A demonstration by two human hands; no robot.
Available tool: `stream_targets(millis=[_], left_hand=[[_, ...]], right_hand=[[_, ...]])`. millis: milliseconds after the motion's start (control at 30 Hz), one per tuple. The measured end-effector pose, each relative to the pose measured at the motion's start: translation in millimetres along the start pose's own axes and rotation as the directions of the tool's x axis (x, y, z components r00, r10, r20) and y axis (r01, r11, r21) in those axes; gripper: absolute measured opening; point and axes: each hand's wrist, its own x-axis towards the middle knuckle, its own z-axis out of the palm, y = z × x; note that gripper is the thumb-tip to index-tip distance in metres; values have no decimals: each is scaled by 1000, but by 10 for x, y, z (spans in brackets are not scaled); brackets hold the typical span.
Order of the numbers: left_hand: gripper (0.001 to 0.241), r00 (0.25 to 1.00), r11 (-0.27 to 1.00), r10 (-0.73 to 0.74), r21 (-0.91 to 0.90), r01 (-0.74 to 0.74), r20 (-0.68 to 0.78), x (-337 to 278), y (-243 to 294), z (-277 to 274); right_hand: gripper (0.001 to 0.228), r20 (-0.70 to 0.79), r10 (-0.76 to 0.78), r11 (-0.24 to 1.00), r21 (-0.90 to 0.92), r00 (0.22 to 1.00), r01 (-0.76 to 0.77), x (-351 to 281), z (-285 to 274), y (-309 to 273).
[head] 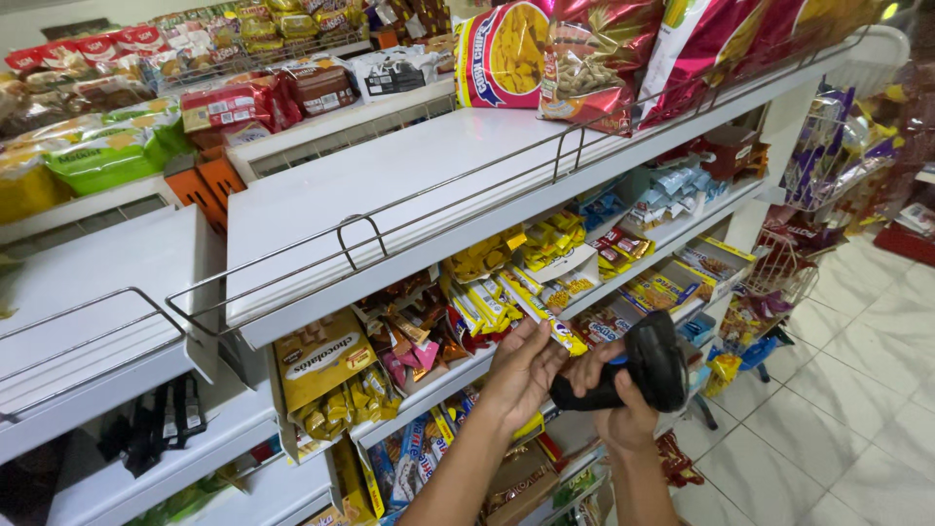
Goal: The person scans several snack items using a handheld barcode scanner, holding each item up and then placing it into a cardboard box.
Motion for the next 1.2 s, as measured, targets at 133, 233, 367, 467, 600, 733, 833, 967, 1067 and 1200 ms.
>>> stream_targets(millis=[133,233,367,467,600,733,833,967,1067,1200], left_hand=[[42,990,980,65,180,-87,124,-30,98,33],[47,995,978,16,208,5,-99,-101,131,47],[41,995,974,43,227,-21,-93,-147,77,7],[38,995,967,78,247,-60,-66,-200,9,-82],[34,982,957,166,256,-139,-88,-179,-9,-102],[32,983,944,167,300,-139,-69,-278,84,-2],[30,981,935,189,311,-168,-39,-333,123,24],[27,988,904,151,402,-146,20,-495,-164,-3],[22,992,897,109,425,-124,60,-640,-639,-64],[15,996,872,78,482,-88,40,-754,-1497,-141]], right_hand=[[47,-215,99,929,-330,972,-168,136,50,6],[45,-234,170,913,-329,957,-243,89,-33,56],[34,-282,107,936,-296,953,-192,-63,-239,181],[29,-301,21,962,-254,953,-102,-143,-362,254],[23,-293,50,997,72,955,-30,164,-524,260],[22,-328,186,940,-216,926,-265,458,-319,201],[21,-265,198,930,-254,944,-266,319,-161,116],[20,-363,116,900,-355,925,-252,-236,-78,-109],[21,-506,56,859,-415,861,-300,-709,-29,-278],[18,-695,-111,573,-629,711,-526,-1256,85,-510]])
